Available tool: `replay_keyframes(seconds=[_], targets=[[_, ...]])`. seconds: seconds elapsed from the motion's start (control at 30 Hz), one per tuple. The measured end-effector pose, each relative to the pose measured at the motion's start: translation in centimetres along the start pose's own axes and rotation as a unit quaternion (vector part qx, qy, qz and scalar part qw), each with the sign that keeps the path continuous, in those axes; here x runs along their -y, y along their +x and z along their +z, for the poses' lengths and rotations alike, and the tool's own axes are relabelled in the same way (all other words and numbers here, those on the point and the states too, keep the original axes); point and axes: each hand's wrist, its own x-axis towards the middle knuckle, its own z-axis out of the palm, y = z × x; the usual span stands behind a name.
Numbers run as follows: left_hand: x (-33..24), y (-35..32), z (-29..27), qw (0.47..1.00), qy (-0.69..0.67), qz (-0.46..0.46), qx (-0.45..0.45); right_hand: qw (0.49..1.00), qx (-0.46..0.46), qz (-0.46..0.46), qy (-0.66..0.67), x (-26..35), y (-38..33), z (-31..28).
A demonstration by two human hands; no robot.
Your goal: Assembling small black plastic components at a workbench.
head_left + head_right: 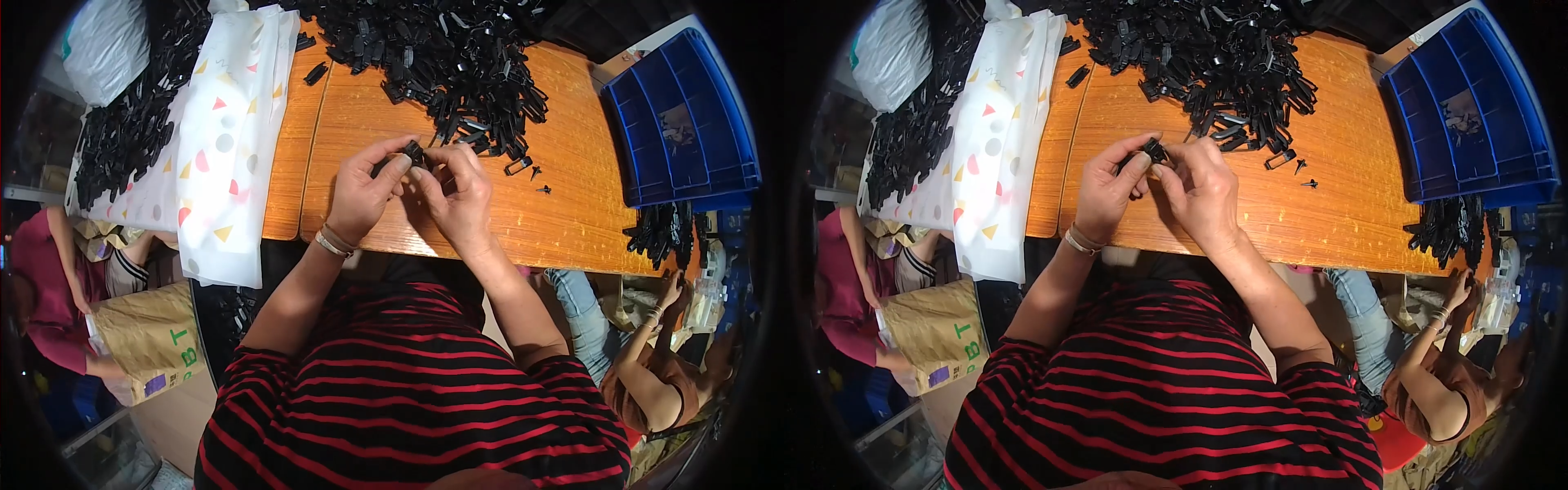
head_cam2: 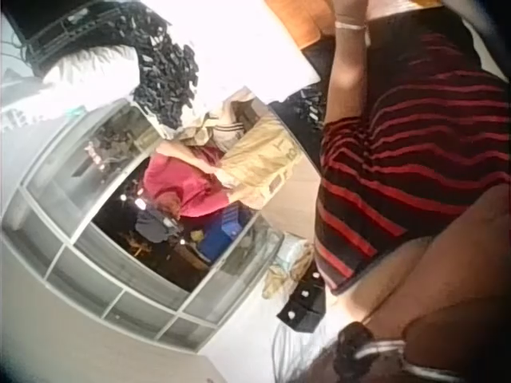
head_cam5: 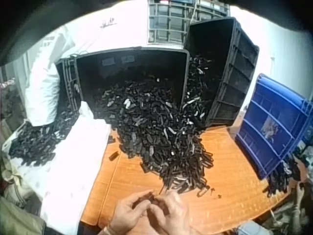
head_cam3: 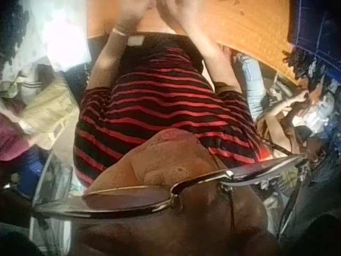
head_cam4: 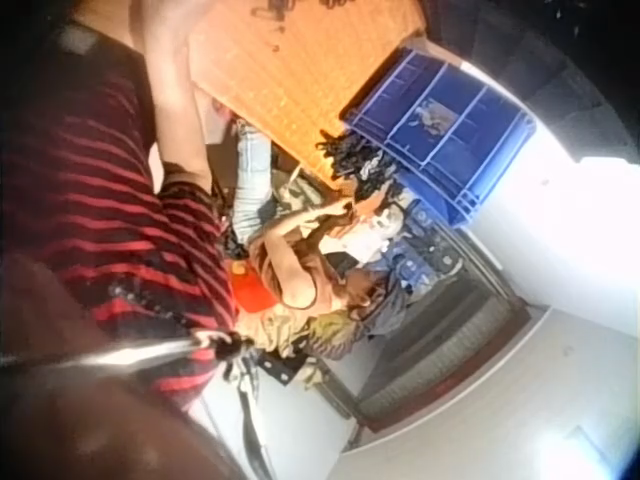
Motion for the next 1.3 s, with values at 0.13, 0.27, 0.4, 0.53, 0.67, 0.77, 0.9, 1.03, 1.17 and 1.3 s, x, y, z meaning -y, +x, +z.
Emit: replay_keyframes(seconds=[0.13,0.27,0.4,0.53,0.67,0.77,0.9,1.03,1.17,1.3], targets=[[0.3,-0.8,0.4,0.997,0.054,0.049,-0.002,0.999,-0.014,-0.013,-0.044,1.2,-0.5,0.2],[-1.1,-1.2,1.0,0.999,-0.039,-0.036,0.008,0.999,-0.034,0.016,-0.031,0.9,-1.2,0.7],[-1.9,-1.6,-0.2,0.991,-0.082,-0.032,0.104,0.997,0.069,0.021,0.023,2.9,-2.7,1.3],[-3.4,-2.8,-0.9,0.991,-0.079,-0.077,0.073,0.997,0.051,0.013,0.05,4.0,-3.0,2.8],[-4.3,-7.0,-4.7,0.985,0.126,-0.114,0.022,0.948,0.295,0.035,0.118,3.9,-2.6,2.2],[-4.8,-13.1,-9.9,0.935,0.312,-0.167,-0.032,0.969,0.231,-0.085,-0.002,1.1,-2.0,1.5],[-5.0,-20.7,-14.6,0.688,0.679,-0.243,-0.076,0.972,0.144,-0.104,-0.153,-0.7,2.1,-2.2],[-7.6,-20.4,-12.5,0.716,0.647,-0.253,0.065,0.953,0.17,-0.07,-0.241,-3.3,4.0,-2.7],[-11.9,-11.7,-8.3,0.902,0.331,-0.184,0.208,0.934,0.194,-0.105,-0.281,-4.5,4.8,-2.2],[-9.5,-0.7,-8.4,0.864,0.502,-0.025,-0.001,0.939,0.198,-0.125,-0.251,-4.0,4.8,-2.0]])
